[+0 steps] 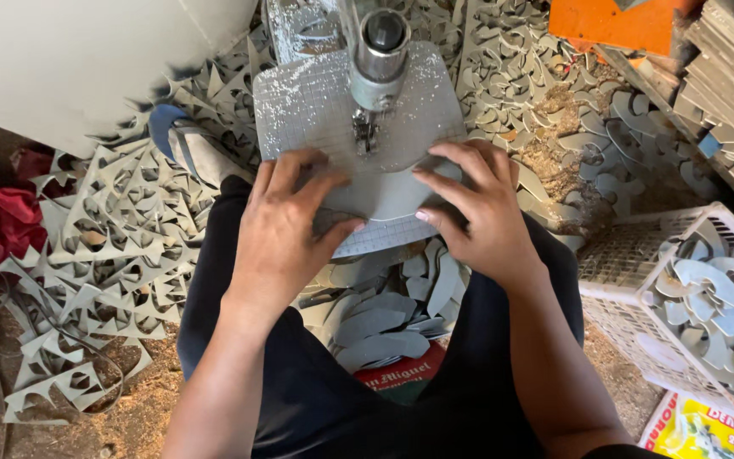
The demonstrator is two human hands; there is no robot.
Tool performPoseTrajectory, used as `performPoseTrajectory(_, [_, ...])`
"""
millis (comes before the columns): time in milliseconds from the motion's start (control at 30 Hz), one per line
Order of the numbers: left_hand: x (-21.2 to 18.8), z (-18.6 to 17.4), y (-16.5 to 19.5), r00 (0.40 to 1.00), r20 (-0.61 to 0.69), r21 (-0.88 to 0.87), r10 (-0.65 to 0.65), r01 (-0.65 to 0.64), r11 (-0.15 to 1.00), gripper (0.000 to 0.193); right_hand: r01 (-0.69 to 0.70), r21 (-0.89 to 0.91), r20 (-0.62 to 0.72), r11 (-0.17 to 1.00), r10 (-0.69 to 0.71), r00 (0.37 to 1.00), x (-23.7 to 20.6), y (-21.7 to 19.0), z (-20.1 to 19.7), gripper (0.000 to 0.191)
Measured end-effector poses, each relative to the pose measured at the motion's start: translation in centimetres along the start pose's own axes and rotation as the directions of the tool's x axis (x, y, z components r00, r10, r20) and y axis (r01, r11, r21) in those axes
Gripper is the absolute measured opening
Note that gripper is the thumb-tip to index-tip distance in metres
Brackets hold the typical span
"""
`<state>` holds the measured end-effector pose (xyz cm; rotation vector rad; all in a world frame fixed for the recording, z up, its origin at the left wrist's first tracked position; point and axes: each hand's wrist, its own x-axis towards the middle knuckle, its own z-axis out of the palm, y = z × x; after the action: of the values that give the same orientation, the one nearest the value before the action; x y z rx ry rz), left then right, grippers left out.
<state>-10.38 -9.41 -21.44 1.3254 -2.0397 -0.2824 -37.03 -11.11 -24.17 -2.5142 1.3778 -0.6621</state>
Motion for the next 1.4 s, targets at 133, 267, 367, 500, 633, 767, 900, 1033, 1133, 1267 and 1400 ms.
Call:
performPoseTrajectory(133, [0.1,0.2,-0.6,0.993,0.089,-0.091,-0.081,0.089,0.992,0.037,0.003,0.066,-0.062,0.998,0.001,0.998,0.3,0.7,0.9,0.039])
performPoseTrajectory(267, [0.2,0.8,-1.1,0.99,0.089,-0.098,-0.11,0.118,0.988,0.027,0.006,0.118,-0.093,0.993,0.005,0.996,0.9,1.3,1.4,0.039])
performPoseTrajectory(367, [0.2,1.4,-1.4,0.992,0.06,-0.124,-0.115,0.122,0.985,0.024,0.03,0.089,-0.109,0.996,-0.02,0.994,1.5,1.7,1.5,0.035])
performPoseTrajectory(500, [0.3,1.9,-2.0,0.995,0.031,-0.126,-0.099,0.102,0.987,0.024,0.048,0.095,-0.101,0.994,-0.038,0.994,2.3,2.1,1.6,0.035])
performPoseTrajectory(633, [0.6,2.2,-2.4,0.995,0.016,-0.139,-0.103,0.105,0.985,0.024,0.042,0.133,-0.097,0.99,-0.029,0.995,3.0,2.3,1.5,0.036])
performPoseTrajectory(767, [0.7,2.2,-2.4,0.993,0.019,-0.121,-0.116,0.117,0.986,0.024,0.038,0.136,-0.093,0.99,-0.026,0.995,3.3,2.2,1.5,0.037])
performPoseTrajectory(900, [0.8,2.1,-2.4,0.994,0.012,-0.127,-0.111,0.111,0.986,0.024,0.04,0.141,-0.099,0.989,-0.026,0.995,3.4,2.1,1.5,0.036])
performPoseTrajectory(1033, [0.9,2.1,-2.4,0.993,0.012,-0.134,-0.118,0.119,0.984,0.024,0.038,0.141,-0.103,0.989,-0.023,0.994,3.4,2.1,1.5,0.036])
performPoseTrajectory(1133, [0.9,2.2,-2.5,0.992,0.012,-0.139,-0.129,0.129,0.982,0.024,0.037,0.136,-0.108,0.99,-0.022,0.994,3.4,2.0,1.6,0.036])
performPoseTrajectory(1267, [0.9,2.2,-2.6,0.991,0.008,-0.142,-0.133,0.132,0.981,0.024,0.017,0.137,-0.107,0.99,-0.002,0.994,3.4,2.1,2.1,0.036])
performPoseTrajectory(1400, [1.1,2.2,-2.7,0.99,0.012,-0.151,-0.144,0.144,0.978,0.023,0.022,0.111,-0.116,0.994,-0.009,0.993,3.4,2.3,2.3,0.035])
